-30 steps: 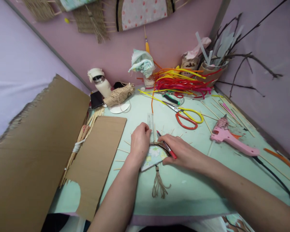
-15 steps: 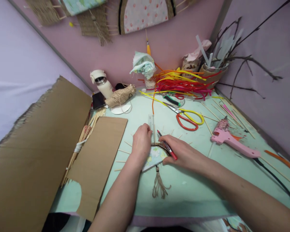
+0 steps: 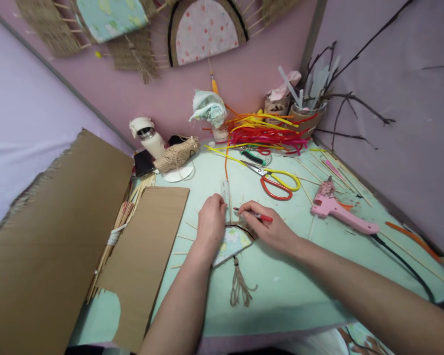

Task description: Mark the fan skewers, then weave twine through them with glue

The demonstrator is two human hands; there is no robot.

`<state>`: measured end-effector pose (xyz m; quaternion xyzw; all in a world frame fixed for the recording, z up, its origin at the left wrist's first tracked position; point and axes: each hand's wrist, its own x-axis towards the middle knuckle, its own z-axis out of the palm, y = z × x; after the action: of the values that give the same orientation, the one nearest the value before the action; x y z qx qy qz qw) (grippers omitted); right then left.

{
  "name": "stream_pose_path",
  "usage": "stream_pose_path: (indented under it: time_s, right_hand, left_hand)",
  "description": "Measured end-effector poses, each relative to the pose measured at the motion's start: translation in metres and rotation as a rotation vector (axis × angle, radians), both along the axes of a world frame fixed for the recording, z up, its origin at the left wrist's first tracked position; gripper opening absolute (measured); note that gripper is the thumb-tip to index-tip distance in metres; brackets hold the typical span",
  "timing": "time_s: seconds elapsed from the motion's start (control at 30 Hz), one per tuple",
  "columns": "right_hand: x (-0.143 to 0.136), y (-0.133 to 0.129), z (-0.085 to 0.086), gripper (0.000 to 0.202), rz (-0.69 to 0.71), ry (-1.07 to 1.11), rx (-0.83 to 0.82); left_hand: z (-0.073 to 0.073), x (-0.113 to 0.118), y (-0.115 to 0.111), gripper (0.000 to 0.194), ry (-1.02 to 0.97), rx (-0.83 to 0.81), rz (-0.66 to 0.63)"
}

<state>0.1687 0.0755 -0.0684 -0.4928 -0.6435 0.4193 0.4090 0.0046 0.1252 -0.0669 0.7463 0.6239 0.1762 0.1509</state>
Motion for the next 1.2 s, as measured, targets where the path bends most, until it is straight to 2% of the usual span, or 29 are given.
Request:
stream_pose_path:
  time_s: [0.1, 0.27, 0.4, 1.2]
  right_hand:
    - [-0.004, 0.001, -0.004, 0.025, -0.081, 0.046, 0.025]
    - [-0.006, 0.002, -0.011, 0.031, -0.091, 0.064, 0.06]
    - [-0.005, 0.002, -0.01, 0.032, -0.11, 0.057, 0.063]
    - [-0.005, 0.005, -0.017, 0.033, -0.065, 0.086, 0.021]
  left_hand:
    - [0.0, 0.0, 0.0, 0.007, -0.003, -0.003, -0.002]
    - [0.0, 0.0, 0.001, 0.006, -0.004, 0.001, -0.003]
    - [-0.001, 0.0, 0.001, 0.007, -0.003, 0.003, -0.003]
    - [-0.001, 0.0, 0.0, 0.007, -0.01, 0.006, -0.006]
